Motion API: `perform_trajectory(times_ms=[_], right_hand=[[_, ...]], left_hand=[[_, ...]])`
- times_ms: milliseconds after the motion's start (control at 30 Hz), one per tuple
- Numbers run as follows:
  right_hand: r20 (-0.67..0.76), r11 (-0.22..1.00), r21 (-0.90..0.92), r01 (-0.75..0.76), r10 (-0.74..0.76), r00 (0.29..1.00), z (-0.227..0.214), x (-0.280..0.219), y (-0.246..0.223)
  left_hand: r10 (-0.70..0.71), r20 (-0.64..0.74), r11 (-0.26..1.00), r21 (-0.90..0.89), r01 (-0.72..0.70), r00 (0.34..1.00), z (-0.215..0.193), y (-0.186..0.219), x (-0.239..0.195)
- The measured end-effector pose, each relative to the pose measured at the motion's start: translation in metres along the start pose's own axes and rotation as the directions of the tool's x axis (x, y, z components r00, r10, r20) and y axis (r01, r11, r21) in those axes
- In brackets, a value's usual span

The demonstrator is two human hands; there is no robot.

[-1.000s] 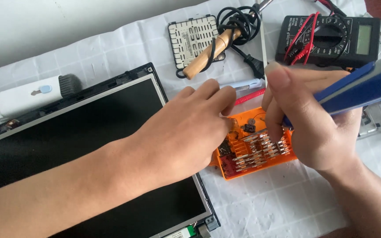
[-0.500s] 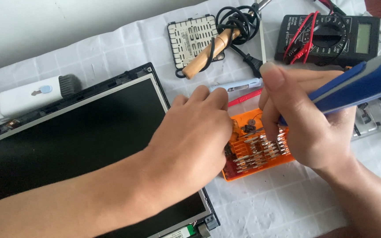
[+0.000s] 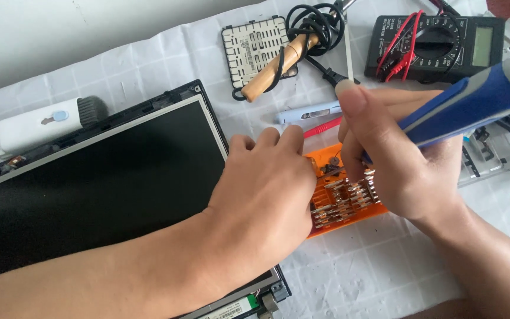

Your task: The person uses a screwdriver to remove screws from the bottom edge of a laptop screen assembly. They place the screws into an orange screwdriver bit case and continue to unscrew and remove additional fasteners from the screen's frame.

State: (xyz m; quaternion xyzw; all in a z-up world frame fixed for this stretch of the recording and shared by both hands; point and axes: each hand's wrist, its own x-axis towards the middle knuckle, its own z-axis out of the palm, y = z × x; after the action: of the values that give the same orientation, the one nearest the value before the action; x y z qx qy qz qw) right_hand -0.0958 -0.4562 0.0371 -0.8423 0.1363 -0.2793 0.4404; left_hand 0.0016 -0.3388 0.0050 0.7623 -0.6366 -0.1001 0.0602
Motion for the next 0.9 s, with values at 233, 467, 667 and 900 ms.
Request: perform_trajectory(times_ms=[233,467,667,900], right_hand=[[0.005,0.999,0.027,0.04,-0.041,0.999,0.0,0.001,-0.002],[0.012,0.998,0.02,0.053,-0.053,0.999,0.0,0.0,-0.003],[0.005,0.999,-0.003,0.054,-0.054,0.999,0.0,0.0,-0.002],[0.015,0.999,-0.009,0.051,-0.051,0.999,0.0,0.0,-0.004]], left_hand=[[0.028,-0.004,0.999,-0.046,-0.028,1.0,-0.008,-0.008,-0.007],[0.088,0.096,0.985,-0.157,-0.072,0.992,-0.02,-0.019,-0.014],[0.327,-0.106,0.944,0.001,-0.329,0.939,-0.015,-0.023,-0.027],[0.313,-0.176,0.94,-0.082,-0.331,0.933,-0.011,-0.024,-0.027]])
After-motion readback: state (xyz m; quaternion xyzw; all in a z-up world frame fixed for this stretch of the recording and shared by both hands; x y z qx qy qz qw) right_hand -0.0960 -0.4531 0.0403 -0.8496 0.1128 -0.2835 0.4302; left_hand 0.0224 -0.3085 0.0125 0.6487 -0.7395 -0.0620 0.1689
